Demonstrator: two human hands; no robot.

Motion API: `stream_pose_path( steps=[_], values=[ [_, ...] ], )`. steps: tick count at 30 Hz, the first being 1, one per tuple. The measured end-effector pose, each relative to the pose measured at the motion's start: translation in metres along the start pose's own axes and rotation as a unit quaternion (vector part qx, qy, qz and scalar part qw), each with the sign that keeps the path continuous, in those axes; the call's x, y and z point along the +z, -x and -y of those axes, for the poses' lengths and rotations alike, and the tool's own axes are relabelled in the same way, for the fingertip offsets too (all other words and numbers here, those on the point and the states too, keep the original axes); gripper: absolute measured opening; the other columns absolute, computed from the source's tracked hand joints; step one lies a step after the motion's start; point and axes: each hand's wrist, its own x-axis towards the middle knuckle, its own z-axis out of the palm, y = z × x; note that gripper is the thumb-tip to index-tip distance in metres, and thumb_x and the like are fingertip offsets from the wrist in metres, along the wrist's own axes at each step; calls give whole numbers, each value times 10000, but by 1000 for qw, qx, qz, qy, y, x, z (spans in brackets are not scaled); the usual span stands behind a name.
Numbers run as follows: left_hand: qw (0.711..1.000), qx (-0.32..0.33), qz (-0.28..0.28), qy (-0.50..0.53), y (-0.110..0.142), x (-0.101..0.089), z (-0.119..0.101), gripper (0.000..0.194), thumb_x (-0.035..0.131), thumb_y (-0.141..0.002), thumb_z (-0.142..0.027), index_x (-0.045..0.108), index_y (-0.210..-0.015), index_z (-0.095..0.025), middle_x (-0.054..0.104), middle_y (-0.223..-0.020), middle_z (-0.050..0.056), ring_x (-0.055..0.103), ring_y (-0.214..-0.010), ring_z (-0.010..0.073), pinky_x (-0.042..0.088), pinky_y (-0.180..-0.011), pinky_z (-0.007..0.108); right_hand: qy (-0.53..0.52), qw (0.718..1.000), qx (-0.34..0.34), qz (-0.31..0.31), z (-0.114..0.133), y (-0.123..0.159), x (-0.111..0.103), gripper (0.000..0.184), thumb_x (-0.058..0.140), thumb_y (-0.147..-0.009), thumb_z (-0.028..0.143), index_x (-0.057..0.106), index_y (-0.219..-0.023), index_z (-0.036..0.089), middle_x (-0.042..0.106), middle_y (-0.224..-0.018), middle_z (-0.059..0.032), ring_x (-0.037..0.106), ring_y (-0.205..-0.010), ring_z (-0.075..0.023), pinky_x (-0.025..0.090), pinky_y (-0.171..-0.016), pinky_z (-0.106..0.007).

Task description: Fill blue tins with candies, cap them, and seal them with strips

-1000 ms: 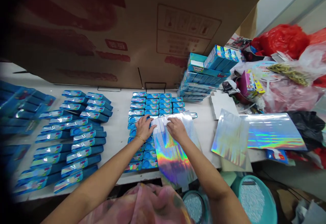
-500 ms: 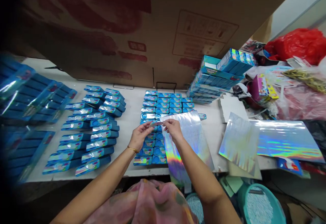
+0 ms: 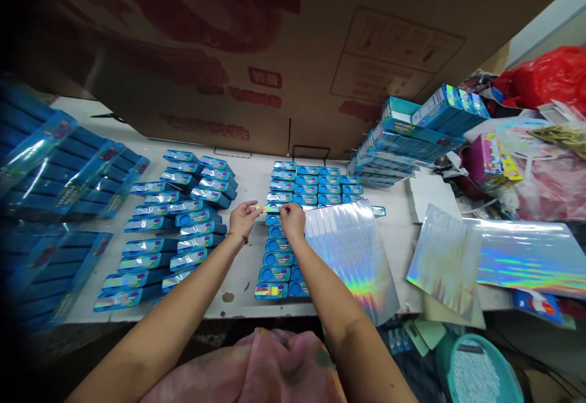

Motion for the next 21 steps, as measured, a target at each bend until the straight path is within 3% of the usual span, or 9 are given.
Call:
stream_pose_path(
  steps=[8,13,17,19,21],
  values=[
    [999,-8,-5,-37,-11,8,19,383,637,-547,-251,576,-901,-119,562,-573,-25,539,-560,114,431,-584,242,212,975,-62,18,-3,-7,6,175,471,-788,241,631,-758,176,607,-787,-42,506,-753,-157,341,-660,-246],
    [987,43,-6,-153,-6,9,24,271,527,-659,-213,617,-907,-150,648,-775,46,595,-673,150,469,-665,280,314,941,-121,36,-2,-1,-3,255,385,-845,219,586,-1001,191,566,-928,-72,470,-841,-182,328,-719,-287],
    [937,154,84,-303,3,4,23,389,401,-658,-74,636,-943,-193,624,-1019,53,567,-928,193,425,-828,312,386,885,-229,125,-1,6,-11,358,365,-841,168,484,-1170,243,526,-993,-88,435,-871,-203,308,-729,-332],
    [905,172,89,-379,7,2,19,427,400,-638,-54,631,-973,-187,587,-1097,69,531,-994,218,401,-863,333,396,873,-247,145,-2,7,-15,388,384,-825,151,461,-1195,239,519,-1007,-93,428,-884,-206,306,-740,-343],
    [886,185,59,-422,13,4,11,409,393,-674,-80,618,-1005,-166,569,-1115,93,517,-1003,233,393,-863,353,382,882,-236,147,-8,6,-27,346,390,-821,155,528,-1125,251,524,-1011,-79,435,-887,-201,312,-748,-341]
  ],
)
